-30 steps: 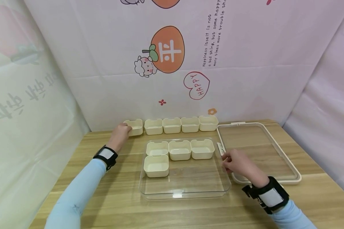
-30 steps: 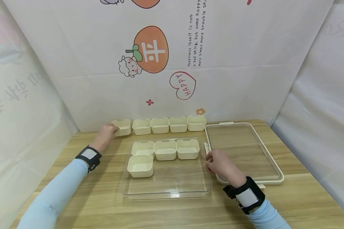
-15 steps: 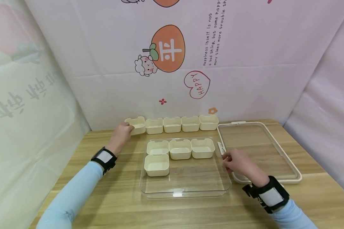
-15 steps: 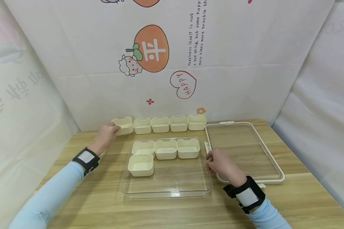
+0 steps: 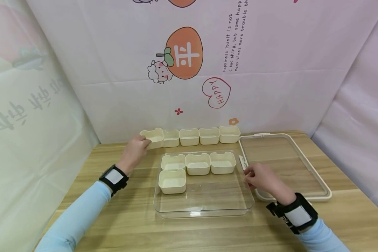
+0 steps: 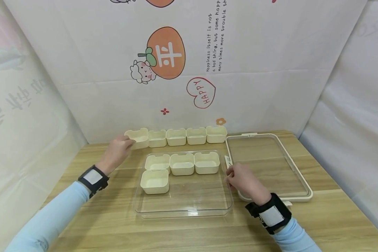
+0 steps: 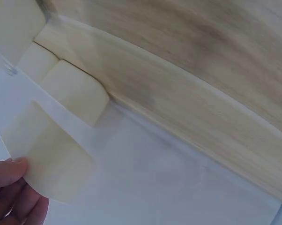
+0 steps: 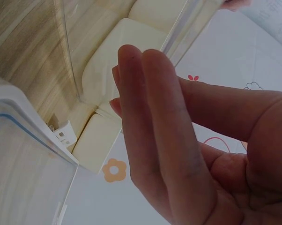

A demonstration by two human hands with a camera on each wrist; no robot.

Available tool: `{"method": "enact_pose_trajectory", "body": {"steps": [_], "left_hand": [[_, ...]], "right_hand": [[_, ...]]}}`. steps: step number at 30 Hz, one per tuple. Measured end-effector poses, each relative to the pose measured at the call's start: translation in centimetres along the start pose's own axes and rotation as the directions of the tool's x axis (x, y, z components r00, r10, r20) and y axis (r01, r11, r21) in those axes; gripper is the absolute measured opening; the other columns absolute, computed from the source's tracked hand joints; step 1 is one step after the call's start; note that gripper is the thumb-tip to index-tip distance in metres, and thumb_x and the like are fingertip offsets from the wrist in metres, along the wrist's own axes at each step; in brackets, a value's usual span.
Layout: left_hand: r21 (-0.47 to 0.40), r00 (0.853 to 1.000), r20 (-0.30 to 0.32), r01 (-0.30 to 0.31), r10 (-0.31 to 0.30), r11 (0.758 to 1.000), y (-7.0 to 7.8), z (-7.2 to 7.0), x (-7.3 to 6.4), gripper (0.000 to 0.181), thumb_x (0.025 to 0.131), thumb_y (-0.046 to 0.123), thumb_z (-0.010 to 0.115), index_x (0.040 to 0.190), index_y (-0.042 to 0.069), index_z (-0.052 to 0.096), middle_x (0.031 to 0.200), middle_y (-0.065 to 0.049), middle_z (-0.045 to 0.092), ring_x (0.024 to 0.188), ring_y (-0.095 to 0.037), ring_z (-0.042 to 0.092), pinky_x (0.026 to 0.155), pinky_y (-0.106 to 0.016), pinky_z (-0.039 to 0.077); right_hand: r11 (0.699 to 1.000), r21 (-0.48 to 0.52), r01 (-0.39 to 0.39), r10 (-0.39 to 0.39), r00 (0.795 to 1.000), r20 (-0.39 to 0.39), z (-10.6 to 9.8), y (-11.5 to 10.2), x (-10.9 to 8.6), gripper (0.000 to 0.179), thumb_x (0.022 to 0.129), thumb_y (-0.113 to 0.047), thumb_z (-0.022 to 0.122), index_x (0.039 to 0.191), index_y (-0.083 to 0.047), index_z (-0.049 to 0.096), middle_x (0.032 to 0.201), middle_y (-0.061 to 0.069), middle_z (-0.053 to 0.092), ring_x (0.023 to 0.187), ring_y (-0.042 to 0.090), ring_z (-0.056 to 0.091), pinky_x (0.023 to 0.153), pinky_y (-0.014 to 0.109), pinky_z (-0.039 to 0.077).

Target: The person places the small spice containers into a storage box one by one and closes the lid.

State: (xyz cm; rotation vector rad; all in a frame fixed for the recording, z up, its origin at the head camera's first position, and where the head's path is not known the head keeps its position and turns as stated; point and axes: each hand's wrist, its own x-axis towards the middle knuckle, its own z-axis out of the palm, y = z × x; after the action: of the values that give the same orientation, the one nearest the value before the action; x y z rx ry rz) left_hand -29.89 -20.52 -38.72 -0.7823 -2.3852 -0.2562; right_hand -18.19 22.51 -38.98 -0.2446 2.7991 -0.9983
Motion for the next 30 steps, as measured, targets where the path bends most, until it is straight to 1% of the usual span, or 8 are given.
{"method": "enact_pose_trajectory", "body": {"steps": [4, 10, 13, 17, 20, 24, 27, 30], "left_hand": [[0.008, 1.000, 0.000, -0.030, 0.030, 1.000, 0.8, -0.3, 0.0, 0.020, 0.078, -0.013, 0.059, 0.089, -0.004, 0.072, 0.075, -0.011, 0.063, 0.072, -0.024, 0.058, 0.068, -0.033, 0.052], [0.006, 0.997, -0.035, -0.076, 0.076, 0.997, 1.8, -0.7, 0.1, 0.018, 0.077, -0.013, 0.060, 0.086, -0.003, 0.072, 0.073, -0.010, 0.062, 0.071, -0.024, 0.058, 0.070, -0.033, 0.052], [-0.003, 0.996, -0.035, -0.085, 0.085, 0.996, 2.4, -0.9, 0.1, 0.018, 0.076, -0.013, 0.060, 0.086, -0.003, 0.072, 0.072, -0.010, 0.062, 0.069, -0.023, 0.058, 0.068, -0.032, 0.051], [-0.009, 0.995, -0.031, -0.093, 0.092, 0.996, 3.1, -1.2, 0.0, 0.017, 0.079, -0.011, 0.060, 0.086, -0.003, 0.073, 0.072, -0.009, 0.063, 0.068, -0.021, 0.057, 0.066, -0.030, 0.050], [-0.007, 0.993, -0.032, -0.113, 0.113, 0.994, 3.6, -1.4, 0.0, 0.015, 0.080, -0.010, 0.061, 0.086, -0.002, 0.073, 0.073, -0.009, 0.064, 0.069, -0.021, 0.057, 0.068, -0.030, 0.050], [-0.017, 0.990, -0.039, -0.137, 0.136, 0.990, 4.5, -1.7, 0.1, 0.013, 0.078, -0.009, 0.065, 0.086, -0.002, 0.073, 0.073, -0.008, 0.064, 0.069, -0.020, 0.057, 0.069, -0.029, 0.050], [-0.015, 0.988, -0.045, -0.148, 0.148, 0.989, 5.1, -1.8, 0.2, 0.013, 0.078, -0.008, 0.066, 0.086, -0.001, 0.073, 0.073, -0.007, 0.064, 0.069, -0.019, 0.057, 0.069, -0.029, 0.050], [-0.006, 0.986, -0.049, -0.160, 0.159, 0.987, 5.6, -1.9, 0.2, 0.014, 0.077, -0.007, 0.066, 0.086, 0.001, 0.074, 0.073, -0.006, 0.064, 0.069, -0.019, 0.057, 0.072, -0.030, 0.051]], "right_hand": [[1.000, 0.006, 0.002, -0.002, 1.000, 0.004, 0.0, 0.0, 0.0, 0.027, 0.085, 0.000, 0.061, 0.106, 0.016, 0.059, 0.082, 0.017, 0.069, 0.062, 0.018, 0.067, 0.058, 0.032, 0.056], [1.000, 0.008, 0.010, -0.010, 1.000, 0.004, -0.1, 0.0, 0.0, 0.027, 0.085, 0.000, 0.061, 0.105, 0.017, 0.059, 0.081, 0.017, 0.069, 0.062, 0.018, 0.067, 0.058, 0.032, 0.056], [1.000, 0.010, 0.004, -0.004, 1.000, 0.005, 0.0, 0.1, 0.1, 0.027, 0.085, -0.001, 0.061, 0.105, 0.017, 0.059, 0.081, 0.017, 0.069, 0.062, 0.019, 0.067, 0.058, 0.033, 0.056], [1.000, 0.013, -0.006, 0.006, 1.000, 0.011, 0.1, 0.3, 0.1, 0.028, 0.086, -0.002, 0.061, 0.106, 0.017, 0.059, 0.081, 0.016, 0.069, 0.062, 0.020, 0.068, 0.059, 0.034, 0.056], [1.000, 0.021, -0.004, 0.004, 1.000, 0.014, 0.1, 0.4, 0.1, 0.028, 0.086, -0.002, 0.060, 0.106, 0.017, 0.059, 0.081, 0.016, 0.069, 0.062, 0.019, 0.068, 0.059, 0.035, 0.056], [0.999, 0.040, -0.002, 0.001, 1.000, 0.017, 0.0, 0.4, 0.2, 0.027, 0.086, -0.002, 0.060, 0.105, 0.017, 0.059, 0.080, 0.016, 0.069, 0.061, 0.019, 0.068, 0.060, 0.035, 0.056], [0.999, 0.045, 0.001, -0.002, 1.000, 0.019, 0.0, 0.4, 0.2, 0.027, 0.086, -0.001, 0.060, 0.105, 0.018, 0.058, 0.080, 0.016, 0.069, 0.061, 0.018, 0.067, 0.060, 0.035, 0.056], [0.999, 0.042, 0.001, -0.002, 1.000, 0.015, 0.0, 0.4, 0.1, 0.027, 0.086, -0.001, 0.060, 0.105, 0.017, 0.059, 0.080, 0.015, 0.069, 0.061, 0.018, 0.067, 0.059, 0.035, 0.056]]}}
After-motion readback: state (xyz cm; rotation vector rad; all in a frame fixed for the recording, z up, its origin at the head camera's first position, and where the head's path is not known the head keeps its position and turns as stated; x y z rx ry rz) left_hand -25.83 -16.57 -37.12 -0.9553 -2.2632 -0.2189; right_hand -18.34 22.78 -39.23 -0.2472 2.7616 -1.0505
